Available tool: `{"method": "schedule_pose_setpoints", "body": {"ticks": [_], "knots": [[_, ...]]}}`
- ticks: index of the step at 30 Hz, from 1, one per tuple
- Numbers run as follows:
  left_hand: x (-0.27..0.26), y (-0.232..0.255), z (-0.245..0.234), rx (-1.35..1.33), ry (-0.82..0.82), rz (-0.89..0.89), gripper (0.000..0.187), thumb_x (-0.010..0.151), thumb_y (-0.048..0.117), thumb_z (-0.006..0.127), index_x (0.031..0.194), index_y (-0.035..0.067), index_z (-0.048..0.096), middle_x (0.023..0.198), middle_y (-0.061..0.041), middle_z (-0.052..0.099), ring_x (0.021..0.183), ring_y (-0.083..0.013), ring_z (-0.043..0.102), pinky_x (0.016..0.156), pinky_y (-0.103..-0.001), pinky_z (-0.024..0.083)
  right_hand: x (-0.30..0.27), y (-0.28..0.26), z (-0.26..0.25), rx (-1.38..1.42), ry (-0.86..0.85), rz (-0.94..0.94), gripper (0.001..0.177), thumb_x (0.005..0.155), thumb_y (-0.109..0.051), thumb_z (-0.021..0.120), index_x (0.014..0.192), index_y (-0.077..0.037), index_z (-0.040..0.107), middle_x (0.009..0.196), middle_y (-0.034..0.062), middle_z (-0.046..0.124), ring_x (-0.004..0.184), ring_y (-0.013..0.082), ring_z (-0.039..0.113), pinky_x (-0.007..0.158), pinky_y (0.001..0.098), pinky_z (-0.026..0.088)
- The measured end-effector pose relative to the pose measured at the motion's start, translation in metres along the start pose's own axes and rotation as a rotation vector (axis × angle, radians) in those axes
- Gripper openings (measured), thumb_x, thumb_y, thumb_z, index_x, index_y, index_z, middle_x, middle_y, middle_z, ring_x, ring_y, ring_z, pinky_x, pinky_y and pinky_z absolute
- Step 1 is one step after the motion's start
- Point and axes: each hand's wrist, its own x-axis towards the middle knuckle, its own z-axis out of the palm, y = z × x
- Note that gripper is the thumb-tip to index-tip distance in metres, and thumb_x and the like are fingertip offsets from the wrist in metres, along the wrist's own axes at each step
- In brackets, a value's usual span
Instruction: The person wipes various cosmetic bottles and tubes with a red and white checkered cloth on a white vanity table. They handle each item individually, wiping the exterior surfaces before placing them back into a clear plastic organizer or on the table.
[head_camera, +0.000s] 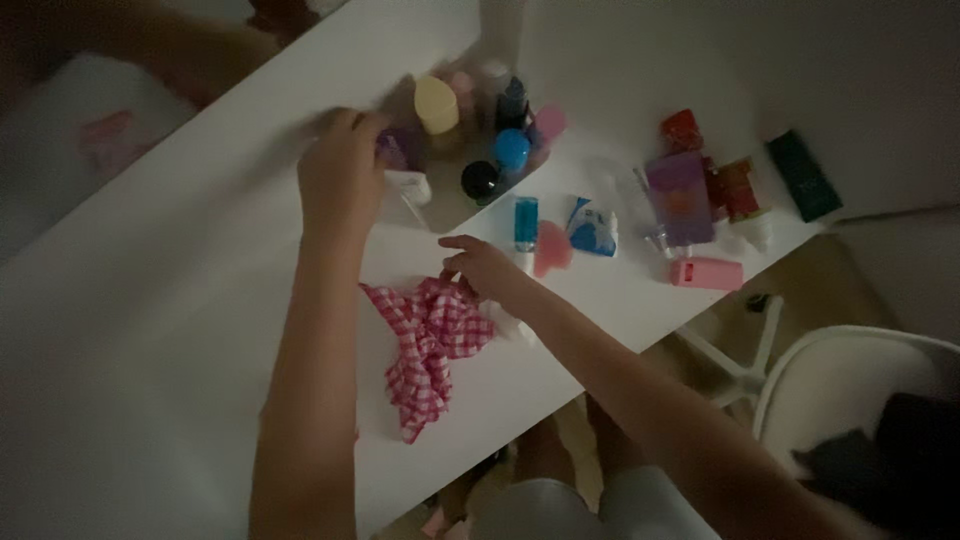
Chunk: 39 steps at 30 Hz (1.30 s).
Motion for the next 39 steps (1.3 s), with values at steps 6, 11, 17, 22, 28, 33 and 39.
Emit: {"method": "schedule_pose_setpoints", "body": {"ticks": [6,11,17,22,28,33,39], "knots": [[0.016,-0.015,0.003,-0.096,-0.044,0.048,0.02,0.092,-0.003,0.067,0.11,0.002,0.075,0.108,-0.015,0.072,0.101,-0.0369,0.068,0.088,-0.046,0.053,0.003,-0.011,0.001,-0.042,0.015,-0.042,0.052,0.097,-0.016,0.057,0.149,-0.011,0.052,0.097,0.0056,0.078,0.069,0.0116,0.062,0.053,0.0269,0.05],[0.019,-0.015,0.019,-0.066,-0.015,0.068,0.019,0.094,0.0,0.066,0.11,0.001,0.074,0.108,-0.018,0.071,0.097,-0.0367,0.069,0.085,-0.046,0.053,0.002,-0.022,0.006,-0.045,0.032,-0.034,0.05,0.097,-0.015,0.056,0.147,-0.01,0.053,0.095,0.0054,0.078,0.066,0.0125,0.062,0.052,0.027,0.05],[0.017,-0.014,0.018,-0.142,0.032,0.053,0.018,0.096,0.004,0.068,0.113,0.003,0.073,0.112,-0.016,0.071,0.099,-0.038,0.068,0.084,-0.047,0.054,-0.001,-0.035,0.014,-0.028,0.04,0.019,0.05,0.097,-0.013,0.054,0.146,-0.011,0.052,0.093,0.0086,0.077,0.059,0.0148,0.058,0.049,0.0291,0.046],[0.006,-0.009,-0.004,-0.099,0.13,0.087,0.035,0.094,0.007,0.072,0.128,0.003,0.069,0.12,-0.017,0.067,0.099,-0.0368,0.068,0.083,-0.047,0.054,-0.009,-0.052,0.005,-0.185,0.012,-0.076,0.05,0.098,-0.015,0.054,0.148,-0.011,0.047,0.091,0.0091,0.077,0.053,0.0152,0.057,0.046,0.029,0.047],[-0.03,-0.008,-0.027,-0.232,-0.121,0.174,0.044,0.074,0.01,0.084,0.116,0.006,0.071,0.119,-0.014,0.066,0.1,-0.0357,0.067,0.082,-0.046,0.054,-0.011,-0.076,-0.018,-0.194,0.162,-0.207,0.047,0.098,-0.01,0.052,0.145,-0.004,0.052,0.087,0.0117,0.075,0.05,0.0152,0.057,0.046,0.0301,0.047],[-0.016,-0.026,0.01,-0.043,-0.179,0.223,0.031,0.082,0.007,0.077,0.113,0.007,0.074,0.114,-0.011,0.07,0.099,-0.0327,0.069,0.083,-0.046,0.055,0.024,-0.063,0.001,-0.132,0.043,-0.097,0.042,0.098,-0.009,0.047,0.139,0.001,0.045,0.085,0.0164,0.074,0.049,0.0198,0.06,0.043,0.034,0.048],[0.002,-0.047,0.032,0.139,-0.152,0.322,0.012,0.085,0.007,0.072,0.097,0.009,0.076,0.099,-0.011,0.071,0.09,-0.031,0.068,0.079,-0.044,0.056,0.075,-0.044,0.003,0.124,-0.071,-0.041,0.026,0.1,-0.014,0.047,0.116,0.008,0.05,0.091,0.0192,0.072,0.051,0.0205,0.055,0.043,0.0332,0.044]]}}
